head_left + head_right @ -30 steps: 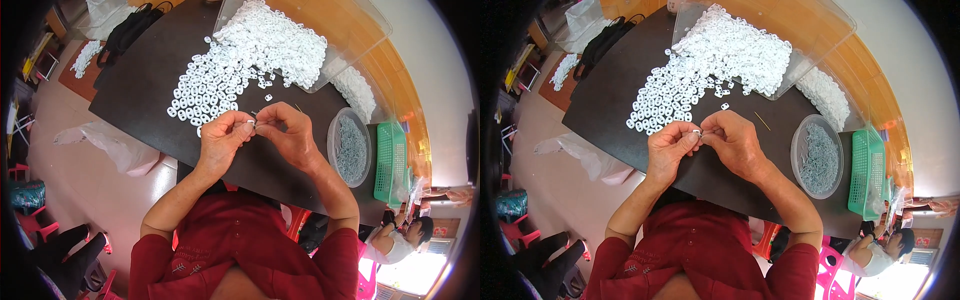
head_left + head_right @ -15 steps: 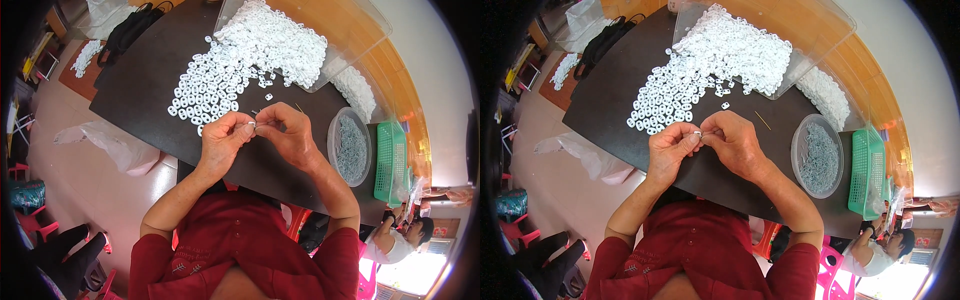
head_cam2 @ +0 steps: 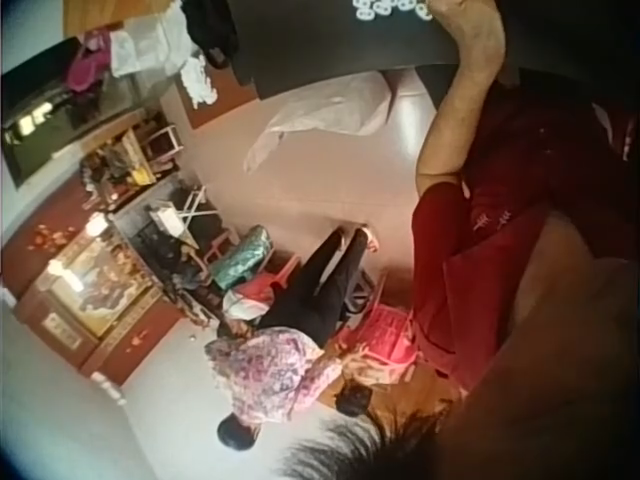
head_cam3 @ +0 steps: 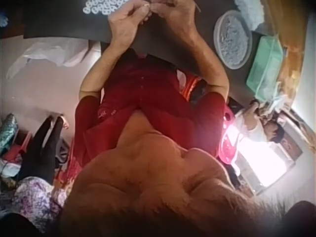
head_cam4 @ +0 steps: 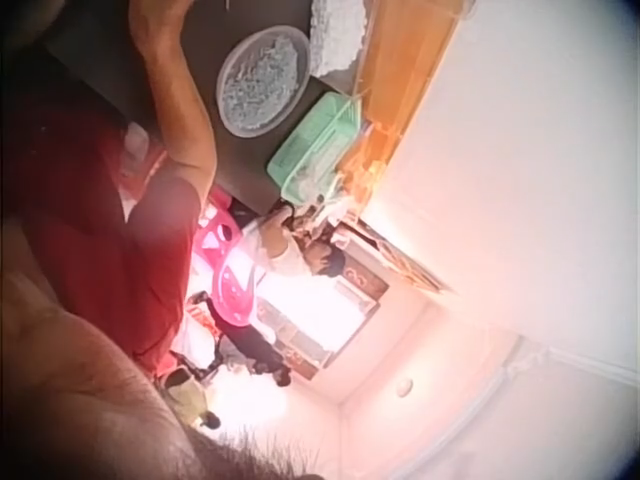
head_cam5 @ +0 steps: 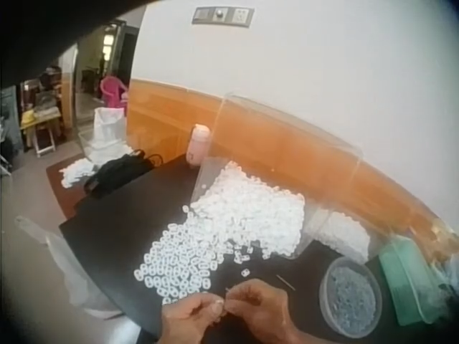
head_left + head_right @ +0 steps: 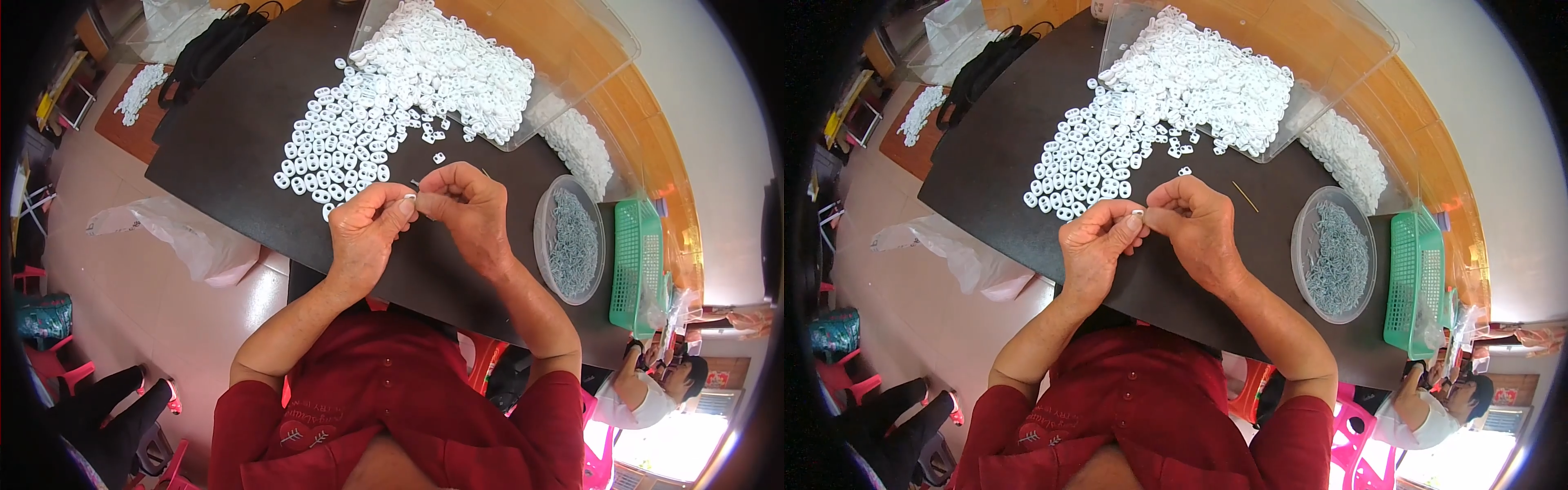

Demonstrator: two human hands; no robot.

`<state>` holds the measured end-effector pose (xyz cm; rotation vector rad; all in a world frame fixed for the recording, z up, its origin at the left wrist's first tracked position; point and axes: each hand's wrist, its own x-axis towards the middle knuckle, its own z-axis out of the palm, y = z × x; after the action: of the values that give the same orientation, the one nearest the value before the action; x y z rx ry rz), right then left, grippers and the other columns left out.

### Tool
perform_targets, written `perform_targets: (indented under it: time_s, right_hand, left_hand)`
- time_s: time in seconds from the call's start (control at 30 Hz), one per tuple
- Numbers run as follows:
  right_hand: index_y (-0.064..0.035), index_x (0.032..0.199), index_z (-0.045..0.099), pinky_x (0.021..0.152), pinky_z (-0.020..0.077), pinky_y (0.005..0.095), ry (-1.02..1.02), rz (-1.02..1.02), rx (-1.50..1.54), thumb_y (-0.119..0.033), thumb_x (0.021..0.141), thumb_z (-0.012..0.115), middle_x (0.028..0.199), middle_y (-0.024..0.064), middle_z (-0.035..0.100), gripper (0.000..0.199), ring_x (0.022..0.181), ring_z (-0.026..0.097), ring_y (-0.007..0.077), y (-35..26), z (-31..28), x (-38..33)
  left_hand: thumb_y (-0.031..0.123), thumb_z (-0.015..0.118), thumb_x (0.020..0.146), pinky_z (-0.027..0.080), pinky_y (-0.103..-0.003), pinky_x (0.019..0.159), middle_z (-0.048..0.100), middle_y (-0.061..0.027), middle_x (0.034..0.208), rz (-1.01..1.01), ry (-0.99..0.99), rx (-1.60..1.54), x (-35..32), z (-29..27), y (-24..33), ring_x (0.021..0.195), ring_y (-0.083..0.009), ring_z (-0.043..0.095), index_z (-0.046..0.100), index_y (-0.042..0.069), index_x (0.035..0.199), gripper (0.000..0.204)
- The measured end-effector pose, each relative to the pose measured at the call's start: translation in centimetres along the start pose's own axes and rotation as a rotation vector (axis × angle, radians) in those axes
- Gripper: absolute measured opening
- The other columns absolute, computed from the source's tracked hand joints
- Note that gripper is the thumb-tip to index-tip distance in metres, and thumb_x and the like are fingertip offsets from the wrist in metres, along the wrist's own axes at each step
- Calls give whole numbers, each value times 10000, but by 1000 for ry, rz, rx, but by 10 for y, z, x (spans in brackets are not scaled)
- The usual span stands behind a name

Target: Manually inserting small metal contacts into white plastic housings at a workbench.

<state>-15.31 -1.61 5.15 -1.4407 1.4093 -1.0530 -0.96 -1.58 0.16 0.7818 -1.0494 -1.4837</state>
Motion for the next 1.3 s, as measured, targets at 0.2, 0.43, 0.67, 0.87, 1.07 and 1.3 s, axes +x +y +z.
perform_targets:
  time_s: [0.2, 0.43, 0.67, 0.87, 1.07, 1.3]
  right_hand:
    - [28, 916, 601, 641, 460, 192, -35, -41, 118, 13, 813, 637, 802, 35, 620, 109, 733, 580, 72, 0, 3, 0]
    - [21, 912, 601, 632, 452, 200, -70, -98, 69, 32, 837, 585, 801, 27, 621, 78, 730, 577, 73, 1, 6, -2]
    - [29, 889, 563, 653, 460, 223, -36, -184, -164, 30, 857, 536, 771, 50, 605, 42, 724, 569, 88, 13, 8, -1]
    - [29, 868, 539, 661, 464, 243, -57, -236, -267, 20, 867, 504, 762, 59, 583, 36, 721, 559, 105, 17, 9, -1]
    - [24, 842, 530, 639, 458, 247, -7, -257, -304, 20, 860, 509, 734, 56, 566, 27, 693, 546, 106, 27, 15, -2]
    - [25, 860, 551, 652, 458, 242, 23, -236, -208, 4, 851, 546, 758, 53, 577, 23, 718, 552, 101, 27, 15, -2]
  left_hand:
    - [74, 587, 884, 431, -166, 560, 635, -27, 784, -64, 30, -161, 2, -6, -2, 659, -46, 549, 626, -13, 983, 137]
    - [65, 584, 884, 432, -168, 553, 637, -32, 786, -71, 30, -156, 1, -6, -2, 658, -51, 556, 622, -17, 988, 139]
    - [56, 581, 882, 426, -170, 550, 635, -33, 787, -69, 28, -182, 1, -5, -5, 655, -54, 551, 622, -17, 983, 132]
    - [38, 570, 881, 409, -171, 545, 615, -18, 768, -45, 45, -101, -1, -1, -2, 640, -42, 515, 619, -17, 955, 104]
    - [12, 557, 883, 409, -180, 577, 588, -11, 764, 3, 77, -53, -4, 5, -6, 655, -45, 488, 608, -28, 929, 79]
    - [30, 562, 891, 409, -184, 584, 589, -13, 773, 20, 89, -11, -3, 4, -7, 665, -51, 490, 608, -24, 940, 87]
